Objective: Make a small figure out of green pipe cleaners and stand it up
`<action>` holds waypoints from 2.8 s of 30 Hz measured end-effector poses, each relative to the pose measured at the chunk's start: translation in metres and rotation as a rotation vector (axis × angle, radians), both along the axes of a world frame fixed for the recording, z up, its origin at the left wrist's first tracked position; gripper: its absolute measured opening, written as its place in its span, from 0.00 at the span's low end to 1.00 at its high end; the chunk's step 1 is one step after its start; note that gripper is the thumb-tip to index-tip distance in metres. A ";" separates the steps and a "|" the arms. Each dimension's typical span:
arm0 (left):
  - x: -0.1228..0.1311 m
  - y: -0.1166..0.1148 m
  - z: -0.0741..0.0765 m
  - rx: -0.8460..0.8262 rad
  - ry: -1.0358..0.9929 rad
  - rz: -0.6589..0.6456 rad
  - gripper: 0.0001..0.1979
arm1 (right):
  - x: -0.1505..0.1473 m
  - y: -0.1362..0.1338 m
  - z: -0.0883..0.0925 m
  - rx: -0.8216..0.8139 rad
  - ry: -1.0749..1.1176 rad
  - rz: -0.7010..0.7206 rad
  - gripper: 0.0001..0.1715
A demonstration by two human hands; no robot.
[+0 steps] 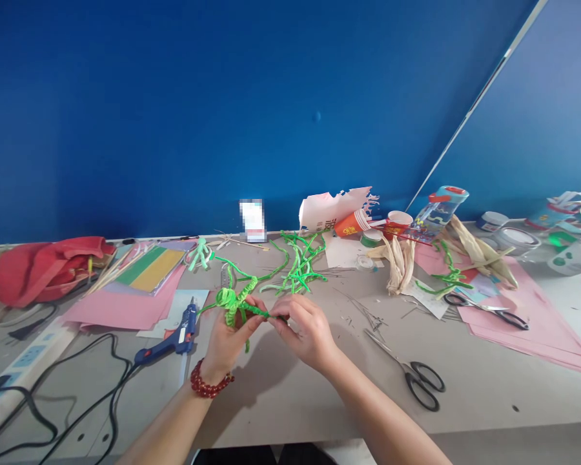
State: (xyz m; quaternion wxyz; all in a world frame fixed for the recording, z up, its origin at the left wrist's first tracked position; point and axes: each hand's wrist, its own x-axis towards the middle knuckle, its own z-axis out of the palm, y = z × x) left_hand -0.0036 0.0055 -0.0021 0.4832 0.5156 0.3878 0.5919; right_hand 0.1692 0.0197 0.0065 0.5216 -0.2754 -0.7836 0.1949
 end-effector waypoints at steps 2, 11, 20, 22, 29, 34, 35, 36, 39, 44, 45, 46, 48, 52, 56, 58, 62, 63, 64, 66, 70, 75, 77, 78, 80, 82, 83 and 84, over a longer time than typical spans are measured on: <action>-0.001 0.000 0.000 -0.006 -0.005 -0.006 0.09 | 0.000 -0.001 -0.001 -0.028 -0.003 0.014 0.10; -0.002 0.000 0.000 -0.044 -0.026 -0.054 0.10 | -0.001 -0.001 -0.001 0.052 -0.007 -0.032 0.10; 0.001 0.001 -0.008 -0.112 -0.121 0.019 0.09 | -0.001 -0.005 0.000 0.371 -0.236 -0.200 0.11; 0.003 0.001 -0.006 -0.142 -0.123 0.037 0.09 | -0.003 -0.006 0.000 0.397 -0.258 -0.221 0.11; 0.004 -0.001 -0.003 -0.135 -0.090 0.063 0.10 | -0.004 -0.004 0.001 0.367 -0.241 -0.174 0.10; 0.001 -0.001 -0.004 0.110 0.112 0.130 0.05 | -0.005 -0.002 0.000 0.223 -0.151 -0.105 0.09; 0.000 0.000 -0.005 0.159 0.162 0.152 0.04 | -0.005 -0.002 -0.001 0.193 -0.129 -0.100 0.09; 0.000 0.000 -0.005 0.201 0.211 0.175 0.03 | -0.005 -0.002 -0.001 0.166 -0.112 -0.095 0.08; -0.002 0.001 -0.008 0.259 0.314 0.216 0.03 | -0.004 -0.002 -0.002 0.114 -0.084 -0.081 0.07; 0.000 0.001 -0.011 0.227 0.316 0.194 0.03 | -0.003 0.000 -0.002 0.078 -0.058 -0.066 0.06; 0.000 0.001 -0.012 0.225 0.310 0.192 0.03 | -0.003 0.001 -0.002 0.071 -0.053 -0.061 0.06; 0.000 0.001 -0.012 0.226 0.306 0.191 0.03 | -0.003 0.001 -0.002 0.064 -0.047 -0.058 0.06; 0.000 0.001 -0.012 0.248 0.306 0.189 0.03 | -0.003 0.002 -0.003 0.051 -0.038 -0.063 0.06; -0.002 -0.001 -0.011 0.349 0.393 0.165 0.04 | -0.004 0.001 -0.004 -0.019 -0.035 -0.060 0.05; -0.002 -0.004 -0.008 0.393 0.460 0.144 0.02 | -0.006 0.000 -0.006 -0.182 0.022 -0.051 0.04; -0.001 -0.005 -0.006 0.405 0.462 0.138 0.02 | -0.007 0.000 -0.008 -0.299 0.080 -0.041 0.08; 0.001 -0.007 -0.003 0.413 0.444 0.135 0.06 | -0.011 0.000 -0.012 -0.609 0.284 0.082 0.15; 0.001 -0.007 -0.003 0.408 0.432 0.133 0.06 | -0.011 0.000 -0.013 -0.668 0.327 0.108 0.17; 0.001 -0.008 -0.004 0.404 0.418 0.131 0.05 | -0.012 0.000 -0.013 -0.714 0.359 0.124 0.18; 0.000 -0.008 -0.007 0.396 0.399 0.120 0.04 | -0.012 0.000 -0.013 -0.781 0.397 0.140 0.20; 0.000 -0.006 -0.011 0.342 0.345 0.079 0.04 | -0.010 0.000 -0.009 -0.886 0.448 0.178 0.20; 0.001 -0.002 -0.007 0.070 0.003 -0.028 0.06 | -0.002 0.003 -0.005 -0.838 0.507 0.226 0.13; 0.001 -0.001 -0.004 -0.022 -0.109 -0.063 0.08 | 0.001 0.005 -0.003 -0.688 0.448 0.184 0.10; 0.002 -0.001 -0.002 -0.055 -0.149 -0.082 0.09 | 0.002 0.006 -0.002 -0.583 0.394 0.166 0.08; 0.002 0.000 0.002 -0.106 -0.196 -0.122 0.09 | 0.003 0.007 0.000 -0.365 0.278 0.152 0.06; 0.002 -0.001 0.004 -0.140 -0.208 -0.156 0.09 | 0.002 0.007 0.003 -0.209 0.194 0.153 0.05; 0.002 -0.001 0.005 -0.149 -0.209 -0.167 0.09 | 0.002 0.007 0.004 -0.163 0.173 0.152 0.06; 0.002 -0.001 0.006 -0.153 -0.209 -0.174 0.09 | 0.001 0.007 0.005 -0.133 0.162 0.148 0.06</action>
